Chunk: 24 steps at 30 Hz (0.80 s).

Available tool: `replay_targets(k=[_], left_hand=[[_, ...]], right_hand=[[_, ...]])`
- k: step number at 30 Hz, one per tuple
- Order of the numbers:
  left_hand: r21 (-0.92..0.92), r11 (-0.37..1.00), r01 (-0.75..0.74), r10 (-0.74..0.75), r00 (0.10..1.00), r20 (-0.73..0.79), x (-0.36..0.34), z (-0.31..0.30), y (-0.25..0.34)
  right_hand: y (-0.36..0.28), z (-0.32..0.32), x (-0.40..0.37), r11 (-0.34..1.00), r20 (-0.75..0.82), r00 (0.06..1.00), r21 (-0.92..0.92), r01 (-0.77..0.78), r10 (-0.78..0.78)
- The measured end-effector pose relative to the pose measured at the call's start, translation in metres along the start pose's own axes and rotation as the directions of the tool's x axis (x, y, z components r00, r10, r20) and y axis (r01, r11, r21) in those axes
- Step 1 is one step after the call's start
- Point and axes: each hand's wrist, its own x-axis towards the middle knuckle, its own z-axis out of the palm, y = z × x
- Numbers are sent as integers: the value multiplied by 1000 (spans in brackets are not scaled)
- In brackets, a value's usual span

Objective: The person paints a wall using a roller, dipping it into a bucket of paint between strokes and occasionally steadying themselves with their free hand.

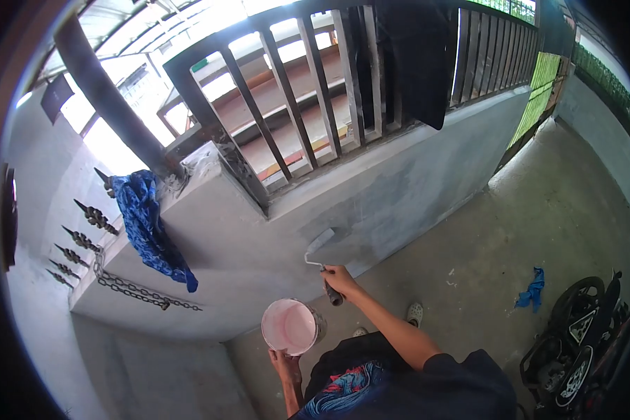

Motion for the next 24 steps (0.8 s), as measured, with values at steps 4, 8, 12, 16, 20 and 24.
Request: replay_targets(k=[4, 8, 12, 16, 20, 24], left_hand=[[-85, 996, -28, 25, 999, -29, -2, 6, 4], [-69, 997, -42, 40, 999, -34, -3, 0, 2], [10, 999, -36, 36, 999, -19, -10, -10, 1], [-54, 997, -46, 43, 997, -59, -14, -1, 8], [-33, 999, -29, 27, 997, -70, -2, -8, 5], [-24, 998, -59, 58, 997, -46, 8, -10, 9]], right_hand=[[-11, 18, -16, 997, 65, 998, 77, 22, -27], [3, 28, 21, 997, 71, 997, 82, 13, -19], [12, 27, 26, 999, 37, 999, 41, -21, 19], [-23, 49, -16, 983, 38, 993, 156, 100, -107], [-10, 43, 2, 985, 28, 998, 164, 47, -52], [8, 39, 26, 997, 21, 999, 70, -37, 35]])
